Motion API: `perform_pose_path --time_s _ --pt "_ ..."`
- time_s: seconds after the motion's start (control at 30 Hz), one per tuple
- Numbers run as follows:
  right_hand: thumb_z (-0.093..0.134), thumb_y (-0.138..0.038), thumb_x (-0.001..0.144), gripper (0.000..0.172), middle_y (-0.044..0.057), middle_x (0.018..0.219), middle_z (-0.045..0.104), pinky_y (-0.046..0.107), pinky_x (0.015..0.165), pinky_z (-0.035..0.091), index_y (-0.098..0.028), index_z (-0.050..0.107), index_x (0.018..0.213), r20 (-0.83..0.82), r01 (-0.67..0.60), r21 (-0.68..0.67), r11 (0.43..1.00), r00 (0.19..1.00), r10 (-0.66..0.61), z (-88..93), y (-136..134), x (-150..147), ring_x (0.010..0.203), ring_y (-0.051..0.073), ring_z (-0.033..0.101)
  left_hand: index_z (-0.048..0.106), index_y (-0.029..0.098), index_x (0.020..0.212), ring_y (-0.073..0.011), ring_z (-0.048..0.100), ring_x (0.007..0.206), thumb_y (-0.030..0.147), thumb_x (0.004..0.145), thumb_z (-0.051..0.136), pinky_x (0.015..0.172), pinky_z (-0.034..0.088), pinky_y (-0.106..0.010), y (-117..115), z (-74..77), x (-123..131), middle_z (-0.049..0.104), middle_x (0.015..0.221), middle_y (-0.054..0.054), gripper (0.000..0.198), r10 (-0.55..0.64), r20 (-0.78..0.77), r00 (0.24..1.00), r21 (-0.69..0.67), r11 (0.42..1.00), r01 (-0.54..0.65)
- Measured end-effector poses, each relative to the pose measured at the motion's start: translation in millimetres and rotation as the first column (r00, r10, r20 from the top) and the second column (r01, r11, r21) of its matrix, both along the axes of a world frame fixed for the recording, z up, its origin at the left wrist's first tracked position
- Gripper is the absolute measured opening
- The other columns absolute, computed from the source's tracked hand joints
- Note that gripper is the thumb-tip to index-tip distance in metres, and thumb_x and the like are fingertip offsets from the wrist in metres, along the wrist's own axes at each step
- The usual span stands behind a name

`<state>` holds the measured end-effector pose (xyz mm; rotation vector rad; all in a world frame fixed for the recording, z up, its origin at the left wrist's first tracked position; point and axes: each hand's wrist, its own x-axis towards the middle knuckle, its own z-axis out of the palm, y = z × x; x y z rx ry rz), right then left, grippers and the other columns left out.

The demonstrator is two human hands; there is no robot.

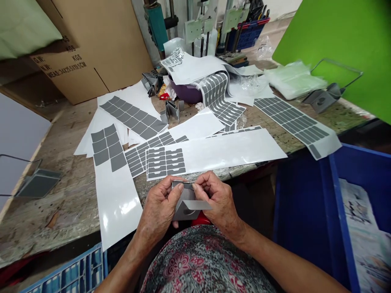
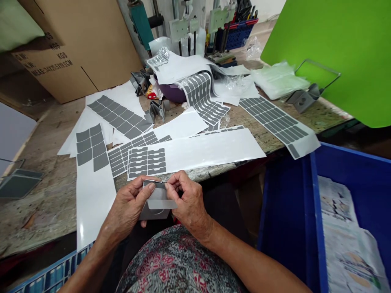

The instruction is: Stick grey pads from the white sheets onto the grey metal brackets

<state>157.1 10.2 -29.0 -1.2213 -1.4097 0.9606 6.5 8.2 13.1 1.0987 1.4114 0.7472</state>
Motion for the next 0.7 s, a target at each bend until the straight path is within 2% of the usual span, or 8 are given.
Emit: perform_pose_path --time_s 0.3,0.7 --pt "0.054 -0.017 0.087 0.015 -0.006 0.059 0.052 0.018 0.044 0.037 -0.020 0.051 0.073 0.030 0.008 0.037 0.999 1.000 -0.009 1.7 1.3 -2.2 0.047 0.007 0.047 0.061 0.019 0.104 -0.0075 0.047 0.036 0.046 0.087 0.057 0.026 0.040 -0.015 -1.7 5.5 -2.7 0.054 0.056 0.007 0.032 0.003 -0.019 1.000 -0.015 1.000 -0.003" --pt "0.056 -0.015 0.087 0.013 -0.006 0.063 0.053 0.019 0.049 0.042 -0.020 0.051 0.076 0.110 0.011 0.166 0.986 0.994 -0.029 -0.7 2.7 -4.2 0.050 0.007 0.050 0.061 0.018 0.109 -0.0069 0.047 0.036 0.045 0.088 0.056 0.027 0.041 -0.014 -2.4 5.8 -5.4 0.056 0.057 0.006 0.034 -0.003 -0.015 1.000 -0.008 1.000 0.003"
